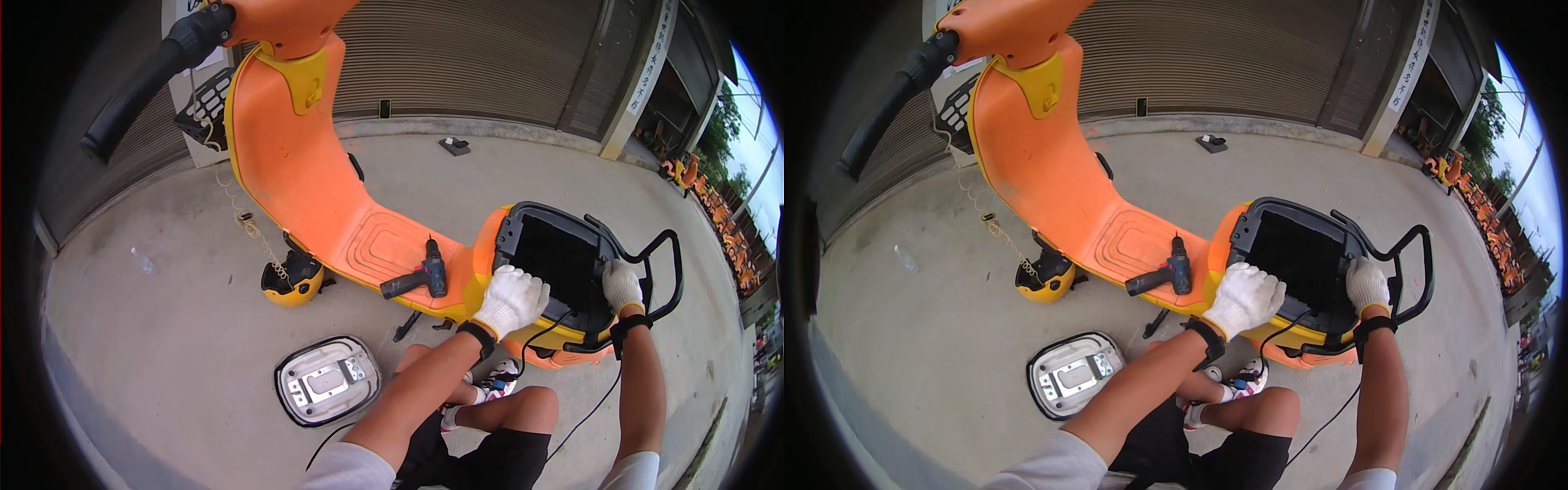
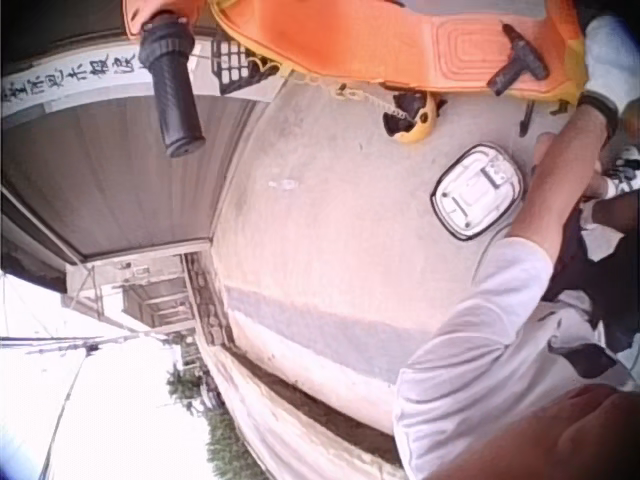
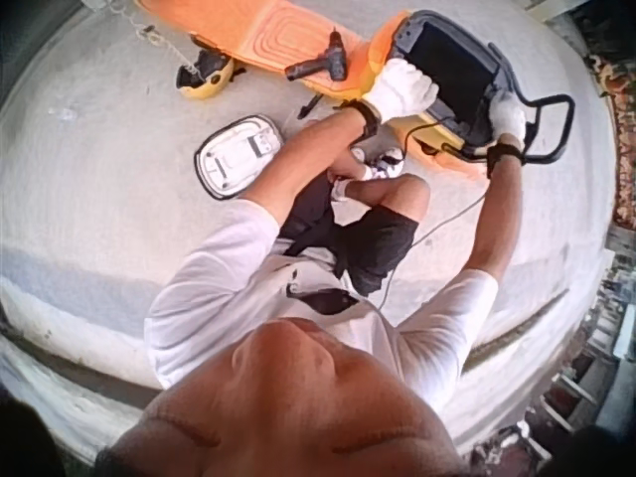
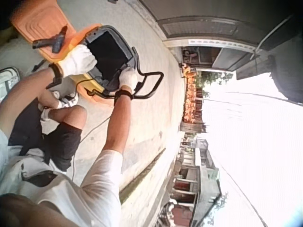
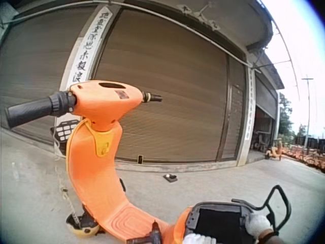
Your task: Repairing or adjusting internal components and wiring of an electric scooter.
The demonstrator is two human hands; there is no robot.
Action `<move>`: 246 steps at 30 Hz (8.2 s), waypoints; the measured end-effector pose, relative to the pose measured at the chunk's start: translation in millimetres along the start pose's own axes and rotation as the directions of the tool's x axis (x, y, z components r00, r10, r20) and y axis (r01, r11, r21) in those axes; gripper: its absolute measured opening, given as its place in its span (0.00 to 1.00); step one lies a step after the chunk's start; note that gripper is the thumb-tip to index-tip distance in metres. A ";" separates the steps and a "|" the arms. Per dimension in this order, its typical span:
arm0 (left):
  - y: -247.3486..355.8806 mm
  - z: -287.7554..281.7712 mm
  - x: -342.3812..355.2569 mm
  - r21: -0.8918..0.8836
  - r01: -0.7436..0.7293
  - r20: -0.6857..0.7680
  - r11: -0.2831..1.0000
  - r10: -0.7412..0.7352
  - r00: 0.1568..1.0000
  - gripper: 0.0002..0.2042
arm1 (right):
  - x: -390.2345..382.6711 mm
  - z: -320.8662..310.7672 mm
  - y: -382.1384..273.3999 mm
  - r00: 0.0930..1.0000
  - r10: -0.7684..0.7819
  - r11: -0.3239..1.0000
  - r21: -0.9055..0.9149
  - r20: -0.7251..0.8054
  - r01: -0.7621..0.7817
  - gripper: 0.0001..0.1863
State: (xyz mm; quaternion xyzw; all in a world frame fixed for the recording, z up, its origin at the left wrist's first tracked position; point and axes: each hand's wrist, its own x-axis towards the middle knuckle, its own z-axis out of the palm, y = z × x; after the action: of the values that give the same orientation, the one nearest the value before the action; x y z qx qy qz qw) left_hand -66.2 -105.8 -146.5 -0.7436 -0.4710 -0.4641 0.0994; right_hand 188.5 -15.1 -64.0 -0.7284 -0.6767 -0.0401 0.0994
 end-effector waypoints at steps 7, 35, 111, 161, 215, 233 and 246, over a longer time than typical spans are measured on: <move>-17.5 -4.0 -8.0 0.086 0.021 -0.042 0.996 -0.018 0.999 0.15 | -26.8 -19.2 -64.1 0.957 0.132 0.940 0.273 0.259 -0.204 0.26; -11.2 -4.0 -3.9 0.116 -0.009 -0.014 0.993 0.011 1.000 0.14 | -41.6 -11.7 -136.1 0.894 -0.276 -0.101 0.915 0.352 -0.391 0.17; 65.0 -104.5 19.4 -0.347 0.831 0.810 0.435 -0.308 0.499 0.23 | -130.9 33.1 20.9 0.560 -0.515 0.681 0.087 -0.649 0.727 0.19; 50.3 66.4 143.5 -0.088 0.943 0.917 0.322 -0.344 0.203 0.17 | -136.0 80.6 26.2 0.536 -0.323 0.659 0.221 -0.780 0.719 0.30; 77.7 48.6 147.4 0.451 0.023 0.609 0.892 -0.327 0.722 0.16 | -133.8 90.1 22.8 0.534 -0.289 0.635 0.258 -0.795 0.728 0.32; 48.6 45.6 147.9 0.398 -0.288 0.721 0.871 -0.102 0.686 0.18 | -140.4 93.4 21.5 0.543 -0.211 0.593 0.335 -0.813 0.732 0.35; 25.0 47.1 159.4 0.435 -0.416 0.697 0.799 -0.006 0.717 0.14 | -140.0 92.8 16.6 0.506 -0.198 0.614 0.296 -0.839 0.732 0.33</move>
State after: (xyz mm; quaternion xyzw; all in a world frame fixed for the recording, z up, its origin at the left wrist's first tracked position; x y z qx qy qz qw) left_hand 1.7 5.3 -40.2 -0.8446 -0.4996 0.0088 0.1924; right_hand 186.6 -134.6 -183.2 -0.3394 -0.7273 -0.1314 0.5819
